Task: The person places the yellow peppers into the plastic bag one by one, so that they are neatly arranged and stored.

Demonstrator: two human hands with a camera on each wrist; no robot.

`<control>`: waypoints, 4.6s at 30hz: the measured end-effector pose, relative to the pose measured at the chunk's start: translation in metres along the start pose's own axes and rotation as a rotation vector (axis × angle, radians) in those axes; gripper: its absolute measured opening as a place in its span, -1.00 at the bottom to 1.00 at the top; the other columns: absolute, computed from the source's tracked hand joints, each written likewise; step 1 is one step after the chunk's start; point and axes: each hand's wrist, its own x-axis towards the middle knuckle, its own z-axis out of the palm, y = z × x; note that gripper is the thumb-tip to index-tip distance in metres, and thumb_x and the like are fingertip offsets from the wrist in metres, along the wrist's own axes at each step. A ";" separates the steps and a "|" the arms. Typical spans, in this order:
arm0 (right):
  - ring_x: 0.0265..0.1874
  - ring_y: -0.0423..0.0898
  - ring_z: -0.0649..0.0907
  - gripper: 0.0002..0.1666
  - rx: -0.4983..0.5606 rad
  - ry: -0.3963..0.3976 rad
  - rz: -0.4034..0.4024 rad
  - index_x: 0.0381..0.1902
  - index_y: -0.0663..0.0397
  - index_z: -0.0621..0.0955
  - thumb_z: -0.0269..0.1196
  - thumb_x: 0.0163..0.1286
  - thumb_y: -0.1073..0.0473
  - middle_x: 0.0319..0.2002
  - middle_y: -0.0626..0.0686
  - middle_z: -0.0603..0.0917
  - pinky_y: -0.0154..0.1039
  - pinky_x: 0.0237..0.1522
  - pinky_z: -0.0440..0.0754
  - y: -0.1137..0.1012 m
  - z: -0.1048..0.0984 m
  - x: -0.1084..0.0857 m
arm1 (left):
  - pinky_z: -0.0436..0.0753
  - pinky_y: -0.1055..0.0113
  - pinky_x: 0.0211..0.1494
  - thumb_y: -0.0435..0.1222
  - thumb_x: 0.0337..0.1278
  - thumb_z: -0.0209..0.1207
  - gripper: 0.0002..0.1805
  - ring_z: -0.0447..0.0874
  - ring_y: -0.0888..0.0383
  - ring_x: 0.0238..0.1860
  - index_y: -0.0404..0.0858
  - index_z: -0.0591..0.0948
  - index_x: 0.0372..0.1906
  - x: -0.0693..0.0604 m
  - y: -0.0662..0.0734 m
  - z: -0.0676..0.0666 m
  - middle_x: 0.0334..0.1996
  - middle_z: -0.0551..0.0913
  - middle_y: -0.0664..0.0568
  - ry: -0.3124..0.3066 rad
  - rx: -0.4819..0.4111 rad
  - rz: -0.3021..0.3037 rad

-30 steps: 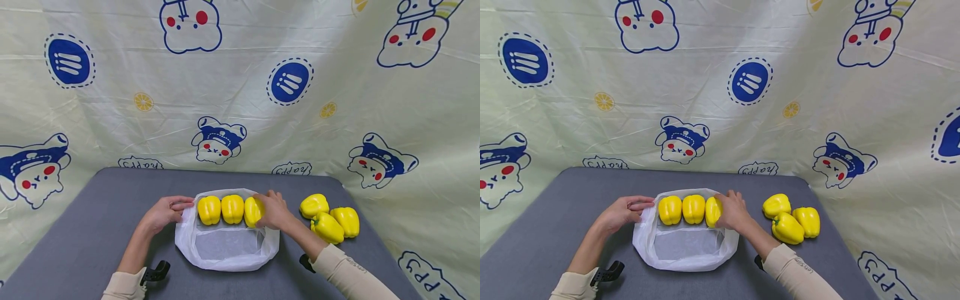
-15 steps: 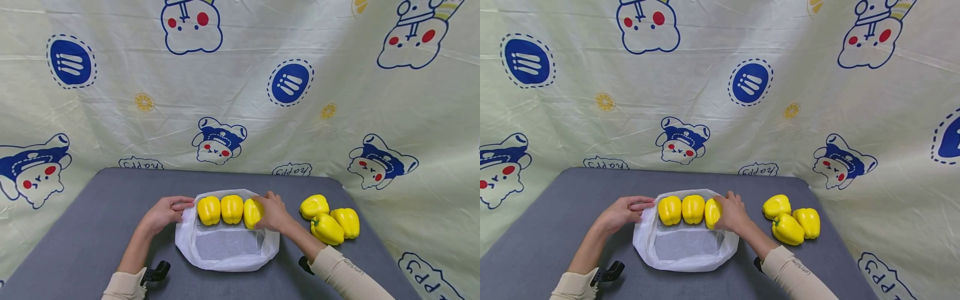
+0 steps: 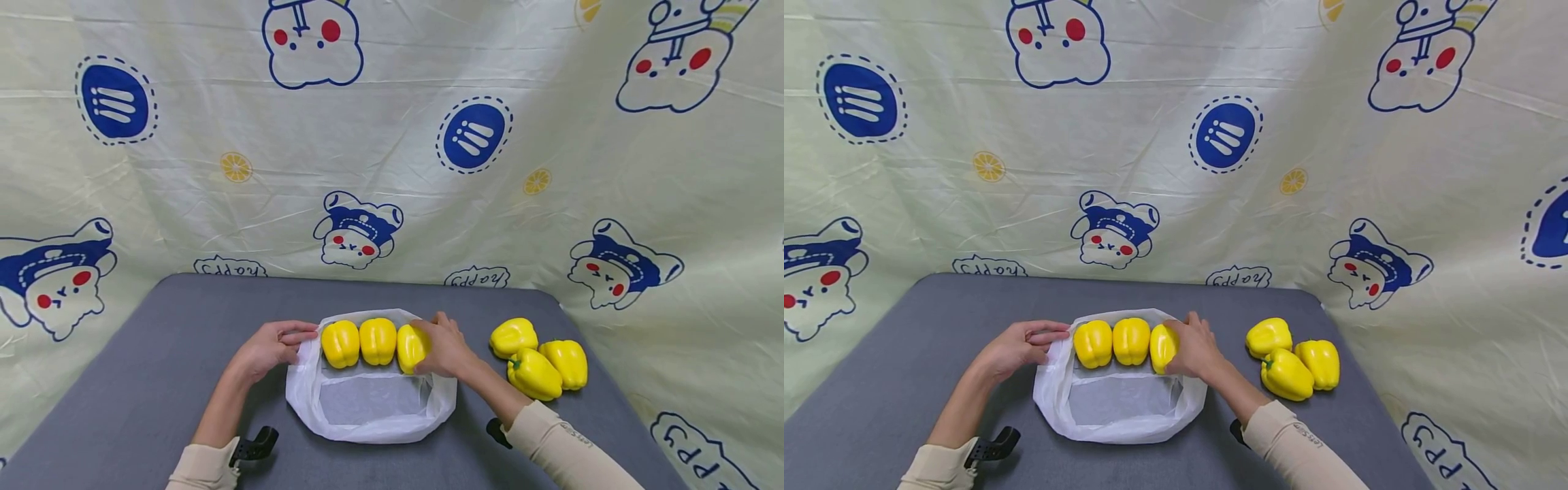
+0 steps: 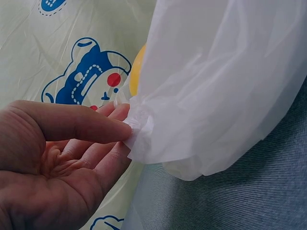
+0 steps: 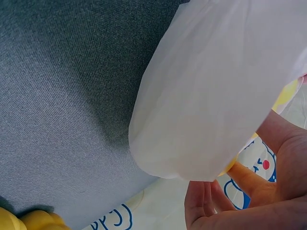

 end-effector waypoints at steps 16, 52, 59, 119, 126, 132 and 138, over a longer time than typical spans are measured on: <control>0.02 0.15 0.40 -0.04 0.011 0.020 -0.004 0.32 -0.02 0.58 0.64 -0.13 0.16 0.08 0.23 0.52 0.09 -0.01 0.50 -0.001 -0.010 -0.005 | 0.69 0.29 0.02 -0.67 -0.01 0.14 -0.32 0.50 -0.16 0.38 -0.41 0.50 0.35 0.000 0.001 -0.001 0.26 0.62 -0.21 -0.004 -0.005 -0.011; 0.07 0.25 0.50 -0.12 -0.004 0.086 0.039 0.36 0.07 0.51 0.55 0.05 0.10 0.14 0.33 0.56 0.15 -0.05 0.58 0.034 -0.058 -0.031 | 0.68 0.25 0.09 -0.67 -0.02 0.09 -0.33 0.50 -0.16 0.37 -0.33 0.55 0.31 0.002 -0.003 0.005 0.25 0.65 -0.16 0.022 0.030 -0.041; 0.09 0.26 0.52 -0.13 0.001 0.077 0.054 0.36 0.05 0.51 0.54 0.07 0.07 0.14 0.32 0.57 0.14 -0.05 0.59 0.040 -0.066 -0.036 | 0.66 0.32 0.00 -0.67 -0.02 0.09 -0.34 0.50 -0.15 0.37 -0.32 0.57 0.29 0.003 -0.002 0.006 0.24 0.65 -0.16 0.024 0.031 -0.051; 0.14 0.41 0.50 -0.11 -0.005 -0.085 0.228 0.34 0.16 0.45 0.49 -0.01 0.29 0.29 0.51 0.46 0.43 0.15 0.42 0.144 -0.080 -0.087 | 0.60 0.35 -0.03 -0.66 -0.01 0.09 -0.35 0.48 -0.16 0.38 -0.31 0.57 0.28 0.005 -0.002 0.008 0.24 0.65 -0.15 0.029 0.056 -0.054; 0.15 0.41 0.50 -0.11 -0.005 -0.087 0.213 0.31 0.22 0.47 0.52 -0.04 0.29 0.27 0.51 0.49 0.43 0.17 0.41 0.144 -0.079 -0.087 | 0.64 0.28 0.07 -0.66 0.00 0.09 -0.35 0.47 -0.16 0.39 -0.30 0.57 0.29 0.004 -0.002 0.008 0.24 0.65 -0.14 0.029 0.061 -0.058; 0.04 0.36 0.56 -0.05 -0.004 -0.107 0.230 0.32 0.27 0.46 0.57 -0.07 0.23 0.18 0.53 0.53 0.35 0.09 0.52 0.144 -0.081 -0.087 | 0.66 0.23 0.13 -0.67 0.00 0.10 -0.35 0.48 -0.16 0.39 -0.29 0.57 0.29 0.004 -0.001 0.008 0.24 0.65 -0.14 0.034 0.060 -0.065; -0.07 0.21 0.57 -0.01 0.001 -0.093 0.234 0.30 0.32 0.45 0.60 -0.08 0.12 0.10 0.46 0.59 0.24 0.01 0.58 0.145 -0.082 -0.089 | 0.66 0.28 0.07 -0.67 -0.01 0.10 -0.34 0.48 -0.16 0.39 -0.29 0.58 0.29 0.004 -0.001 0.008 0.24 0.65 -0.14 0.036 0.054 -0.065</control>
